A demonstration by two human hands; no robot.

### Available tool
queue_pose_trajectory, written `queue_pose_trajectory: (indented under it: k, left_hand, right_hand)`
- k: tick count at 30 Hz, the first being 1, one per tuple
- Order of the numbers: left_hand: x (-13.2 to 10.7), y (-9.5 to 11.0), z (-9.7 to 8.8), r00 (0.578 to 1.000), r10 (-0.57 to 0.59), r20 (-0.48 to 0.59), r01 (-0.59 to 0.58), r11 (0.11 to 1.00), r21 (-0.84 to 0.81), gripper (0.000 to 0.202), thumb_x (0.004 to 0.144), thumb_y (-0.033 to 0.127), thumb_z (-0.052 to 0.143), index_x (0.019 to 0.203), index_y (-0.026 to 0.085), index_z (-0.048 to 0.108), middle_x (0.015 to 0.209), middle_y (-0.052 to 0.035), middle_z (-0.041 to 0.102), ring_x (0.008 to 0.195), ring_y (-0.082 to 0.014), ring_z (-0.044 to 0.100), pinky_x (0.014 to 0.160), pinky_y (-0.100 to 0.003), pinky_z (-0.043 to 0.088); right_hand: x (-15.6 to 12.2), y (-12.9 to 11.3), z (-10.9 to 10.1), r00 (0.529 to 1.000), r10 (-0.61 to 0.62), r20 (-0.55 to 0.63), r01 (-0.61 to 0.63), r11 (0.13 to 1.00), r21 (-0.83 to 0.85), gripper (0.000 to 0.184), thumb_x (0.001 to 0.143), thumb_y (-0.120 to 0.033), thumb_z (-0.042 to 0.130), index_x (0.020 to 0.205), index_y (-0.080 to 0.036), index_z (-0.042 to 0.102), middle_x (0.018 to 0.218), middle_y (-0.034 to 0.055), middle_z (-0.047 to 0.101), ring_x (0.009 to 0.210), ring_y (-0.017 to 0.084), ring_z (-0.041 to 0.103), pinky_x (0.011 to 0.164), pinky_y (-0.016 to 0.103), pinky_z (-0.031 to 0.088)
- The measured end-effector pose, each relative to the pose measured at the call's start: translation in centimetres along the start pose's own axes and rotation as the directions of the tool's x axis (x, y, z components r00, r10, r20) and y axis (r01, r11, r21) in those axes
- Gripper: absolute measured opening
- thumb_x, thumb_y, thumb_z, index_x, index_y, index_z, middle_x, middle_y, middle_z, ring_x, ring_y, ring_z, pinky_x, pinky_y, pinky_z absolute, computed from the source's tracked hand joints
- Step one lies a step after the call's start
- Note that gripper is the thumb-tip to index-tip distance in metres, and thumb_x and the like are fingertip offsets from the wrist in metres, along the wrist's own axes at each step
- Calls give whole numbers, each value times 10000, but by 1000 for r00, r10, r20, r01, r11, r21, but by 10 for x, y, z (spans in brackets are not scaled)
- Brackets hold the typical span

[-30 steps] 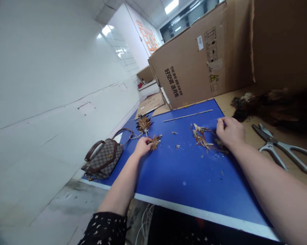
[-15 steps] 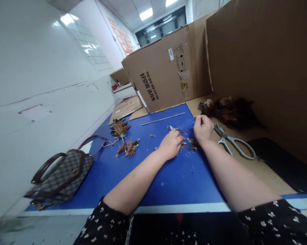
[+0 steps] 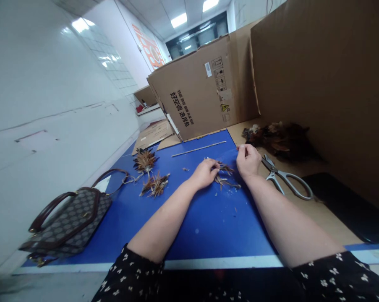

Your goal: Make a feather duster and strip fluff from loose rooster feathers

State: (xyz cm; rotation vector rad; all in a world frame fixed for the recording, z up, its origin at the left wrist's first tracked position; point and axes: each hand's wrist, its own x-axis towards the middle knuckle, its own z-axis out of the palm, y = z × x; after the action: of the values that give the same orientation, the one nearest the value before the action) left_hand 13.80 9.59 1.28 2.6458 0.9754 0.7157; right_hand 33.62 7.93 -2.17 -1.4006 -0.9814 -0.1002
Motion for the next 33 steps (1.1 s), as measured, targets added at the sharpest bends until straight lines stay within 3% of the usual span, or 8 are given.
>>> queue_pose_trajectory:
  k: [6,12,15,20,23,25,29,33]
  left_hand:
    - [-48,-52,-64,952,-178,-247,164,983,-77,169,917,170,544,1005,180,687,991,-101,738,905,-221,658,860,-364,530]
    - [-122,-121,-124,767,-431,-475,539,835,114,151,831,162,569,882,216,700,897,-80,698,934,-275,651,905,-406,513]
    - [-142,-127,-132,754,-417,-508,581,784,218,174,808,133,556,870,205,702,946,-106,692,1002,-303,634,971,-448,492]
    - [-132,-84,-110,805,-295,-514,449,870,204,222,836,110,576,985,211,706,1080,-113,683,1116,-297,605,1044,-465,460]
    - [-113,-45,-80,863,-236,-447,257,966,-14,178,896,142,576,984,210,715,1051,-86,701,1085,-252,629,988,-412,497]
    - [-101,-23,-57,868,-278,-412,200,954,-223,150,924,172,588,960,214,727,999,-68,712,993,-214,656,877,-347,528]
    - [-91,1,-12,851,-389,-352,199,861,-468,127,932,182,609,938,191,736,931,-61,716,786,-156,639,719,-277,518]
    - [-99,-2,8,829,-392,-398,176,860,-479,139,945,183,589,957,178,728,924,-69,695,751,-148,619,678,-267,515]
  right_hand:
    - [-2,4,2,988,7,151,-3,1000,-22,326,969,-382,477,868,-204,731,758,77,749,692,232,686,662,332,505]
    - [-10,3,10,918,-84,387,105,994,-33,271,906,-378,545,817,-201,730,688,45,724,565,192,602,585,310,437]
    - [-14,-1,11,858,-157,489,188,982,-14,255,893,-381,560,834,-204,734,688,39,719,558,183,578,581,304,416]
    - [-26,-22,3,714,-232,660,362,930,-64,351,928,-496,557,765,-223,706,768,51,728,667,196,625,635,298,430]
    - [-36,-39,-1,626,-181,759,505,836,-217,470,950,-635,508,899,-221,724,897,85,736,793,227,670,687,307,456]
    - [-43,-46,1,591,-151,792,572,771,-280,520,932,-676,520,980,-199,722,954,122,727,865,261,681,731,328,477]
    - [-50,-45,10,536,-110,837,612,734,-296,310,985,-411,519,1033,-183,723,1045,143,724,922,263,695,768,330,488]
    - [-42,-34,6,478,-149,865,597,778,-196,235,967,-278,508,993,-216,734,1010,88,739,856,218,705,726,296,482]
